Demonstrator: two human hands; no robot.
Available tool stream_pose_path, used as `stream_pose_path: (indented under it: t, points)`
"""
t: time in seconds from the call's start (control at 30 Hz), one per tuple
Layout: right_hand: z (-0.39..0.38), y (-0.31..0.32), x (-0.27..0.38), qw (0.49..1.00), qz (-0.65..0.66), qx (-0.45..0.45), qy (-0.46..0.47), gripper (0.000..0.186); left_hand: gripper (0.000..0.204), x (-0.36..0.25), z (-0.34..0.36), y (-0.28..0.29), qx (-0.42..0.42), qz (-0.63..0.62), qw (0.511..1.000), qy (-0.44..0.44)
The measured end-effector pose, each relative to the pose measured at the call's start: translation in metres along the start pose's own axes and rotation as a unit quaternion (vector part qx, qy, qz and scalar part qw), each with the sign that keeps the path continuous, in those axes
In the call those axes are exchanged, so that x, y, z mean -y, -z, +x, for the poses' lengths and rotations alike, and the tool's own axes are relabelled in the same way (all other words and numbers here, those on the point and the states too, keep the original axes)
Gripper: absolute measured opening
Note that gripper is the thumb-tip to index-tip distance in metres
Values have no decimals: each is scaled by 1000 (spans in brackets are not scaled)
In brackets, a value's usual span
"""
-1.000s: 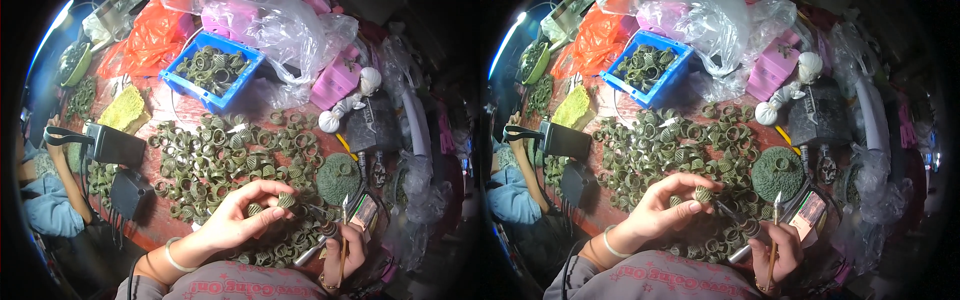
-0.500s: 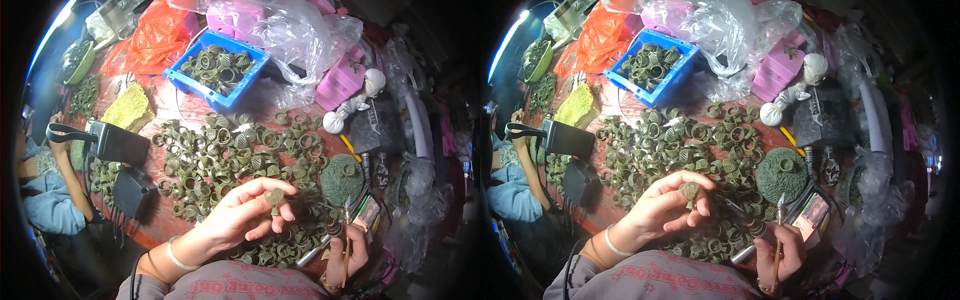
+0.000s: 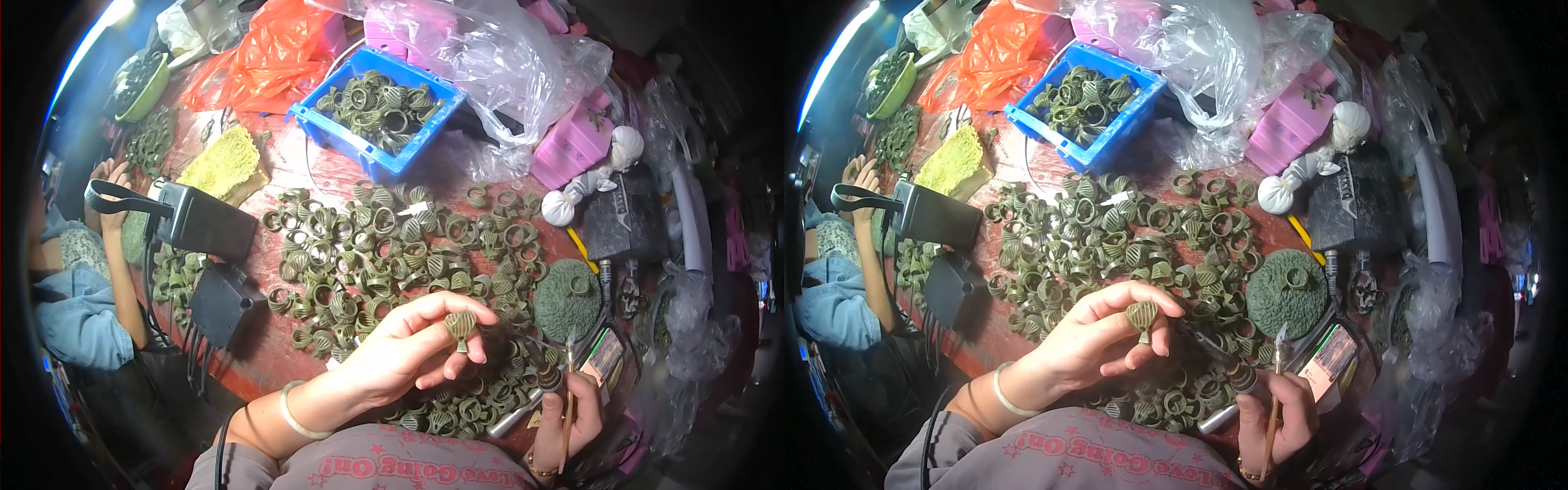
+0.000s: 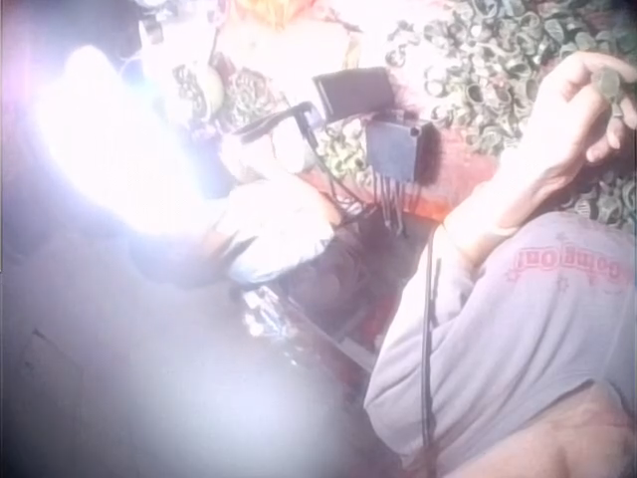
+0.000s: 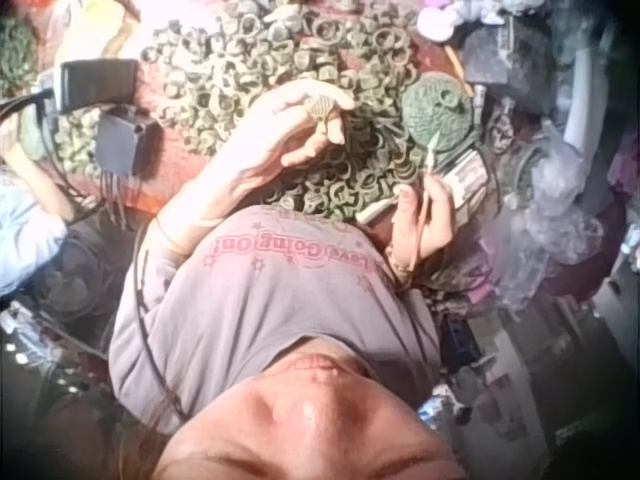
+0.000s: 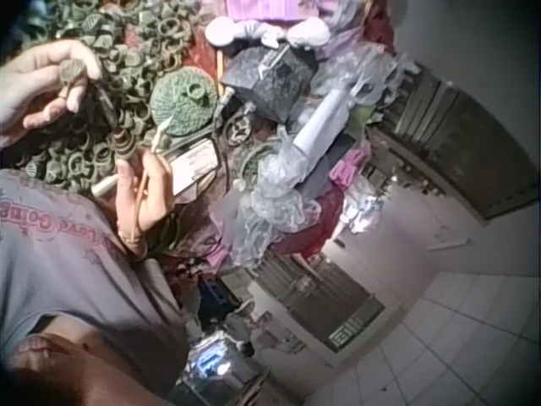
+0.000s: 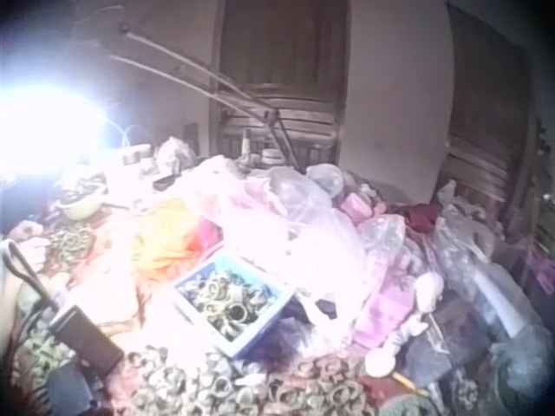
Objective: The person is using a soldering iron to fuse or modify small green textured wax jewelry patterns on a workshop table.
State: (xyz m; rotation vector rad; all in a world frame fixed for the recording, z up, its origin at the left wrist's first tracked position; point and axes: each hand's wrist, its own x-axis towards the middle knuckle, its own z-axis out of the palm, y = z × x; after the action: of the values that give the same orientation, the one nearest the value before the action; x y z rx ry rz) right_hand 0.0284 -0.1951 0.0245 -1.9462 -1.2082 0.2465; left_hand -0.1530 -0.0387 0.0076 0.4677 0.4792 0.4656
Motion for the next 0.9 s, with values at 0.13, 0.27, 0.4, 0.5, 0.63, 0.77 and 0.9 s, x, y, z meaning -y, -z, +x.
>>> stream_pose_path:
  t: [0.13, 0.27, 0.4, 0.5, 0.63, 0.77, 0.9]
  points:
    - [0, -1, -1, 1000, -5, 0, 6, 40, 25, 3, -1, -2, -12, 48, 998, -31]
    - [1, -2, -1, 1000, -4, 5, 5, 40, 25, 4, -2, -3, -49, 125, 991, -23]
    - [1, -1, 1, 1000, -4, -2, 5, 40, 25, 3, -2, -5, -66, 181, 981, -32]
    - [1, -2, 1, 1000, -1, -4, 5, 40, 26, 2, -3, -7, -73, 193, 978, -35]
    - [0, -1, -2, 1000, -12, 0, 16, 41, 26, 0, -4, -6, -60, 194, 979, -29]
    - [6, 1, 2, 995, -18, 38, 86, 41, 25, 5, -5, -5, -65, 262, 961, -68]
    - [8, 4, 10, 992, -42, 73, 96, 41, 29, 7, 1, -2, -49, 396, 900, -177]
